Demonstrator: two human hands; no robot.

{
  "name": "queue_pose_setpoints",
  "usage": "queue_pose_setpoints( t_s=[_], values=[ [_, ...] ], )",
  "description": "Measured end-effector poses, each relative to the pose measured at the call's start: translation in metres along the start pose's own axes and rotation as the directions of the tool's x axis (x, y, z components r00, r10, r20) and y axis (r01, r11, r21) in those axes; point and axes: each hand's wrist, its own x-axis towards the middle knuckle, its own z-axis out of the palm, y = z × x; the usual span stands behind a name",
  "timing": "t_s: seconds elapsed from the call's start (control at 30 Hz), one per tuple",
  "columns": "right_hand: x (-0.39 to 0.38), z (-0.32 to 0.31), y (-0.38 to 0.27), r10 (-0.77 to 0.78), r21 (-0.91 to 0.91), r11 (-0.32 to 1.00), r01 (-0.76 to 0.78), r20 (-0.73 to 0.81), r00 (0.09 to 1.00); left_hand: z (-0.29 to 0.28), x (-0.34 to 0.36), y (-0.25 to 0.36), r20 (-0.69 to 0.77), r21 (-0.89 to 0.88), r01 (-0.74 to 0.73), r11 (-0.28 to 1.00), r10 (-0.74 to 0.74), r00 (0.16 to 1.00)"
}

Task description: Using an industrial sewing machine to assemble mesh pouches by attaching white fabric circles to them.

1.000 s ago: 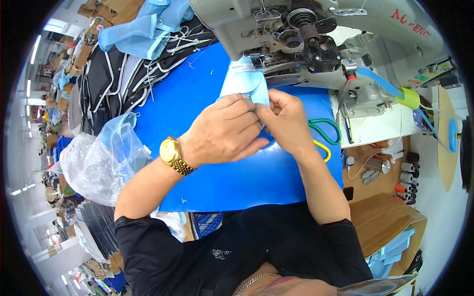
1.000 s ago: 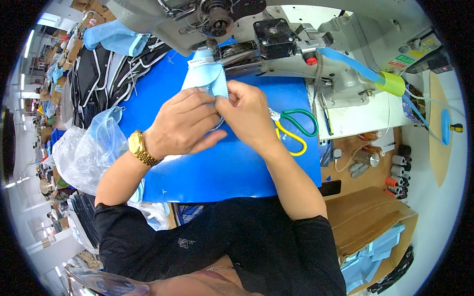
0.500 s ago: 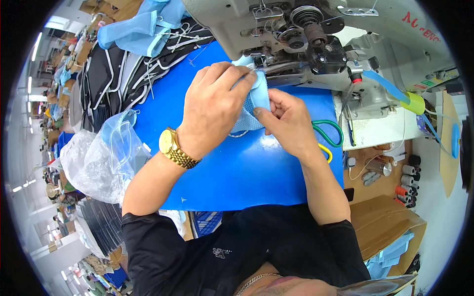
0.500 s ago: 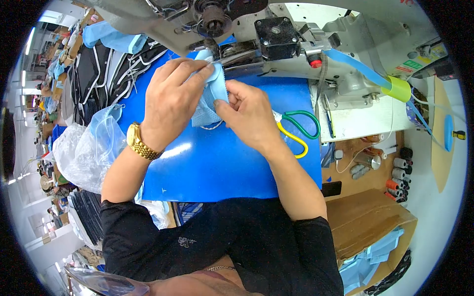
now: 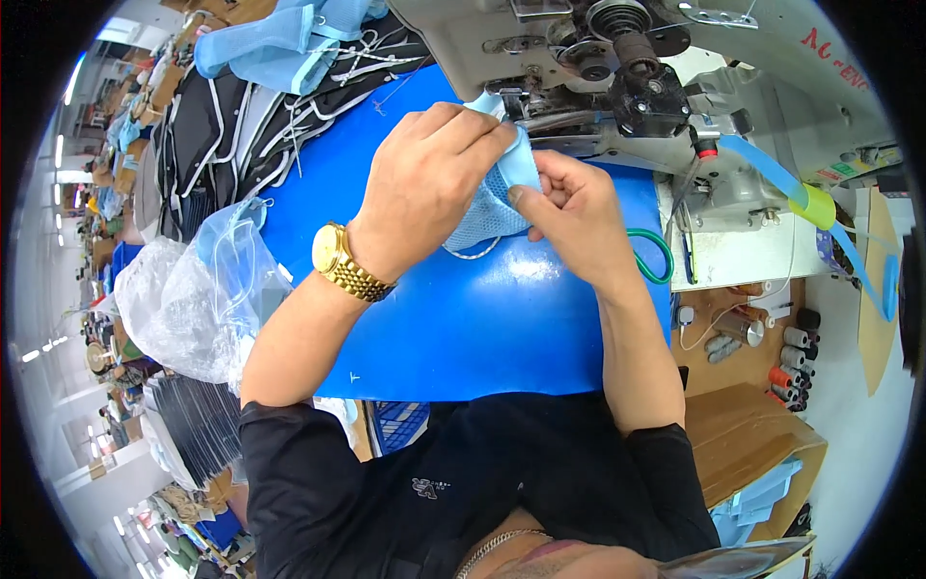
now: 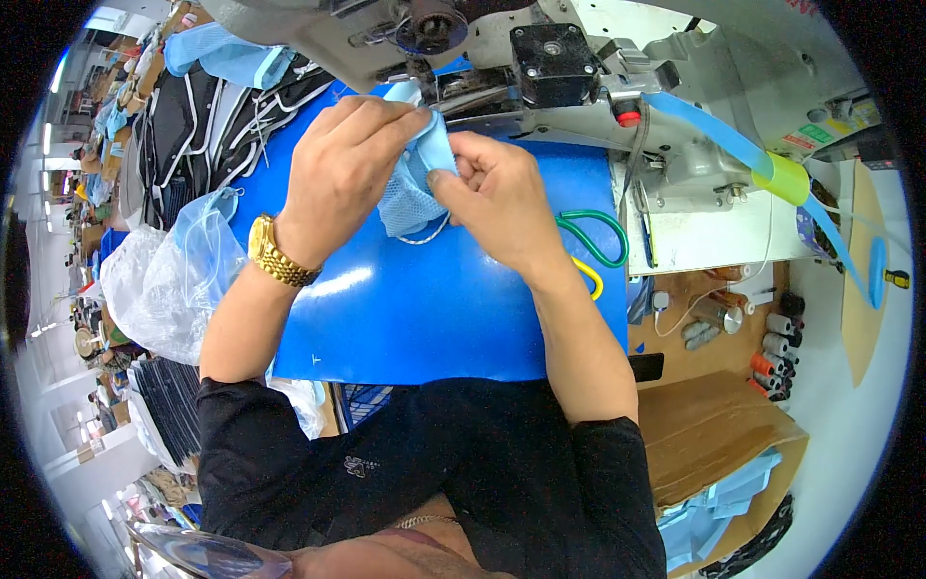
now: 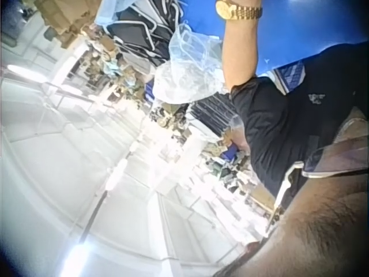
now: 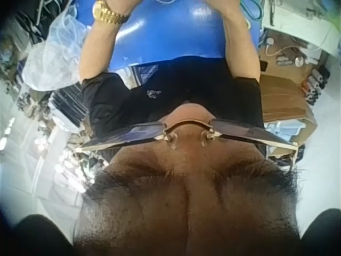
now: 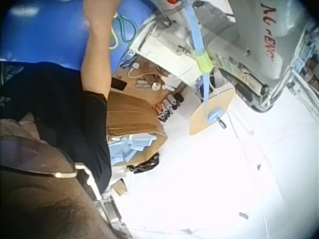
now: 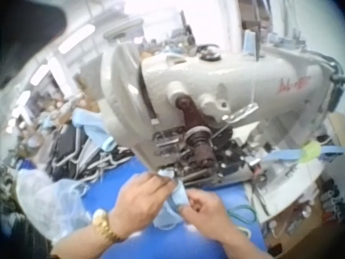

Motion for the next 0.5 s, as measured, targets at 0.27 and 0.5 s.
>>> queue_pose_setpoints(
  t_s=[0.27,0.5],
  values=[
    [0.0014,0.0002,-0.0052,0.03,-0.043,0.999,-0.03,0.0,1.0,0.0043,-0.0004,0.004,-0.031,0.017,0.048,0.999,-0.047,0.998],
    [0.0087,0.0005,-0.0056,-0.025,-0.043,0.999,0.023,-0.061,0.998,0.0073,0.0016,0.005,-0.048,0.035,0.035,0.999,-0.034,0.998]
  ],
)
